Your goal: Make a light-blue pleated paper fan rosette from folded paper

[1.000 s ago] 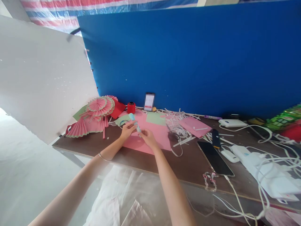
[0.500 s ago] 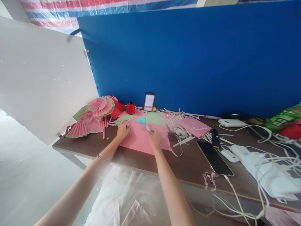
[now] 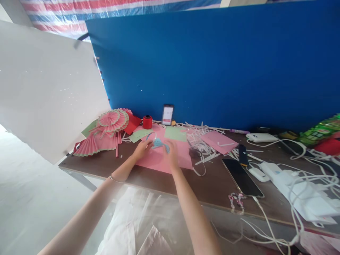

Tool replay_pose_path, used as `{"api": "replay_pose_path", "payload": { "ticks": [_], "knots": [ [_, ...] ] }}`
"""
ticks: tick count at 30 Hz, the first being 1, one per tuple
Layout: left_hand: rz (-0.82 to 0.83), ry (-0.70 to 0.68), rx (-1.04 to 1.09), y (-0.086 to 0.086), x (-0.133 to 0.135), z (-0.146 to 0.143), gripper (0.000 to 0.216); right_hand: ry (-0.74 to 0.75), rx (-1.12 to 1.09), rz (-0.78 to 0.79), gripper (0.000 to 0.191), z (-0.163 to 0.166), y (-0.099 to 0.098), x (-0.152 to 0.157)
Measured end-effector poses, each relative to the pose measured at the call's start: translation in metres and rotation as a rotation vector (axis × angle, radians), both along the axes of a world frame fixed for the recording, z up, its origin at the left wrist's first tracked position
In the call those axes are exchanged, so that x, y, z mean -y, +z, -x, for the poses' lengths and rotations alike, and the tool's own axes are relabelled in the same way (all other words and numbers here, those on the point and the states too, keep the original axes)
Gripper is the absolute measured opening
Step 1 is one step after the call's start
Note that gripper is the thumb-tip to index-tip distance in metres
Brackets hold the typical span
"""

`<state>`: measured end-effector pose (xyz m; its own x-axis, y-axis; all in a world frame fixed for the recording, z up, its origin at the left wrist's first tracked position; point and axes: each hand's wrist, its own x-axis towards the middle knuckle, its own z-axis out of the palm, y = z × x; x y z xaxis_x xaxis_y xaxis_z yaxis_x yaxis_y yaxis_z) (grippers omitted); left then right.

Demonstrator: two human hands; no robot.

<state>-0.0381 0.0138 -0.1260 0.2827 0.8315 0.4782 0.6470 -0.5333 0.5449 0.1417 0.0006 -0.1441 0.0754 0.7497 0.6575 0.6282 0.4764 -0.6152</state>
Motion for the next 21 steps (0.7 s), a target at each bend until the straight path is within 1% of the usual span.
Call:
{"api": "replay_pose_path", "payload": {
  "ticks": [2, 4, 6, 8, 10, 13, 17, 21],
  "knots": [
    [-0.007, -0.141, 0.019, 0.002, 0.006, -0.006, 0.020, 0.103, 0.046, -0.053, 0.024, 0.004, 0.001, 0.003],
    [-0.013, -0.245, 0.074, 0.001, 0.011, -0.011, 0.021, 0.183, 0.080, -0.094, 0.027, 0.006, 0.001, 0.004],
    [-0.014, -0.296, 0.123, -0.001, 0.014, -0.016, 0.024, 0.205, 0.089, -0.104, 0.028, 0.006, 0.001, 0.005],
    [-0.005, -0.336, 0.144, -0.004, 0.015, -0.019, 0.029, 0.191, 0.084, -0.116, 0.029, 0.004, 0.001, 0.005],
    [0.012, -0.345, 0.152, -0.007, 0.014, -0.020, 0.034, 0.171, 0.078, -0.148, 0.026, 0.003, 0.001, 0.004],
    [0.028, -0.303, 0.162, -0.009, 0.012, -0.019, 0.035, 0.154, 0.064, -0.182, 0.023, 0.003, 0.000, 0.005],
    [0.008, -0.305, 0.160, -0.008, 0.011, -0.017, 0.033, 0.167, 0.053, -0.175, 0.023, 0.007, 0.001, 0.008],
    [-0.022, -0.306, 0.115, -0.010, 0.009, -0.016, 0.032, 0.182, 0.035, -0.169, 0.021, 0.008, 0.003, 0.009]
  ]
}}
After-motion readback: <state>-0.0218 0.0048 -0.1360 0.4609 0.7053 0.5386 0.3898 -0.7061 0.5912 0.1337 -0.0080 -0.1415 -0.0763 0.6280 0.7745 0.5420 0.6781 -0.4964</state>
